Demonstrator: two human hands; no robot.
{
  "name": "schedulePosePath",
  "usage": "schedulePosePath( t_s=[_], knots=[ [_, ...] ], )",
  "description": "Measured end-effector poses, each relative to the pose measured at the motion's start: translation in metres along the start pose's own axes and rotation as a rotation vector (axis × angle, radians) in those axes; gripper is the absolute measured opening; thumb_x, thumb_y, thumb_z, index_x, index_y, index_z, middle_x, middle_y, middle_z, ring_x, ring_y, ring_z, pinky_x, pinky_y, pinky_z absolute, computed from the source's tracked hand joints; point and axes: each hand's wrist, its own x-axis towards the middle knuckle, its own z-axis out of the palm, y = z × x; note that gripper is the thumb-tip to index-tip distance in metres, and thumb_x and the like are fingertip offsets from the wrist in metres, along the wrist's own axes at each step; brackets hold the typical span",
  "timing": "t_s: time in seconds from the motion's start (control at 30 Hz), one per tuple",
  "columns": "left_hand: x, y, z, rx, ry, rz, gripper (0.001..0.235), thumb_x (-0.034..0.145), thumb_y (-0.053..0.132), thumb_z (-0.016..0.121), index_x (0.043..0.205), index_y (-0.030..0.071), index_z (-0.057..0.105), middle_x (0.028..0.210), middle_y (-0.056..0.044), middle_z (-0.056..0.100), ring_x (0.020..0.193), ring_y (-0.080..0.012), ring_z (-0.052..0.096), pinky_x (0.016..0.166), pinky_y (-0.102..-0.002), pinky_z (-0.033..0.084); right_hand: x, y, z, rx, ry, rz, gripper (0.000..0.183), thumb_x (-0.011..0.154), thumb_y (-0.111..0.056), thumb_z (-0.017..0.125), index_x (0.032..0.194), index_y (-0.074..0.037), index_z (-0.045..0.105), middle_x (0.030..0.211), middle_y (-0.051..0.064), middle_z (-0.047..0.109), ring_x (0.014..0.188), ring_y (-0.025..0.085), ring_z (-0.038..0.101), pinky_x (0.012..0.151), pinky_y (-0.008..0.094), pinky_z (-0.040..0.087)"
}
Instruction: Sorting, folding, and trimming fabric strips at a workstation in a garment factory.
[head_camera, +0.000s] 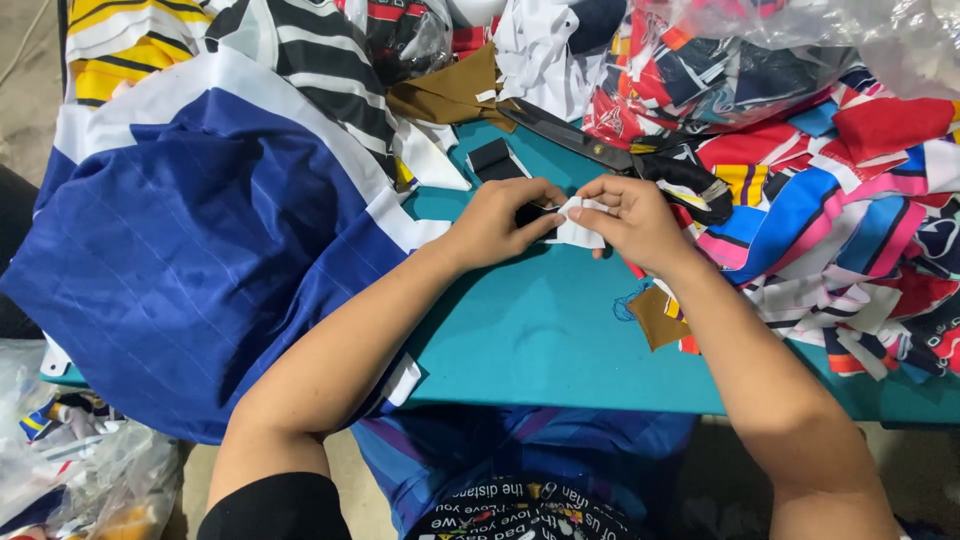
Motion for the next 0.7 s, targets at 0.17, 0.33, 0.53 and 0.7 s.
schedulePosePath(
  t_s=[0.17, 0.33, 0.53, 0.7],
  knots=[
    [0.000, -0.003, -0.003, -0.028, 0.012, -0.023, 0.021, 0.097, 0.008, 0.072, 0.116, 0.002, 0.066, 0.088, -0.018, 0.071, 0.084, -0.0365, 0.073, 0.073, -0.047, 0.058, 0.004, 0.013, -0.009, 0.051, 0.025, 0.006, 0.015, 0.092, 0.007, 0.067, 0.106, 0.013, 0.067, 0.085, 0.026, 0.069, 0.061, 0.029, 0.072, 0.043, 0.036, 0.058],
    [0.004, 0.008, 0.005, -0.044, 0.057, 0.011, 0.022, 0.099, 0.008, 0.071, 0.120, 0.002, 0.069, 0.092, -0.019, 0.072, 0.086, -0.0375, 0.073, 0.078, -0.047, 0.059, 0.003, 0.009, -0.004, -0.015, 0.029, -0.028, 0.013, 0.093, 0.005, 0.070, 0.105, 0.008, 0.071, 0.088, 0.021, 0.072, 0.077, 0.020, 0.073, 0.054, 0.030, 0.058],
    [0.001, 0.002, -0.001, -0.010, 0.132, -0.073, 0.008, 0.098, 0.008, 0.070, 0.103, 0.008, 0.076, 0.081, -0.013, 0.076, 0.077, -0.0302, 0.077, 0.070, -0.039, 0.061, 0.009, 0.018, -0.007, 0.010, 0.197, -0.050, 0.018, 0.091, 0.004, 0.076, 0.109, 0.005, 0.072, 0.094, 0.018, 0.075, 0.080, 0.016, 0.074, 0.063, 0.025, 0.060],
    [0.008, 0.003, 0.002, 0.014, 0.268, 0.084, 0.003, 0.096, 0.009, 0.075, 0.096, 0.008, 0.078, 0.098, -0.011, 0.077, 0.097, -0.0319, 0.074, 0.087, -0.044, 0.059, 0.004, 0.004, 0.005, -0.061, 0.289, -0.157, 0.010, 0.096, 0.004, 0.071, 0.106, 0.006, 0.072, 0.082, 0.021, 0.072, 0.060, 0.023, 0.073, 0.047, 0.026, 0.057]
  ],
)
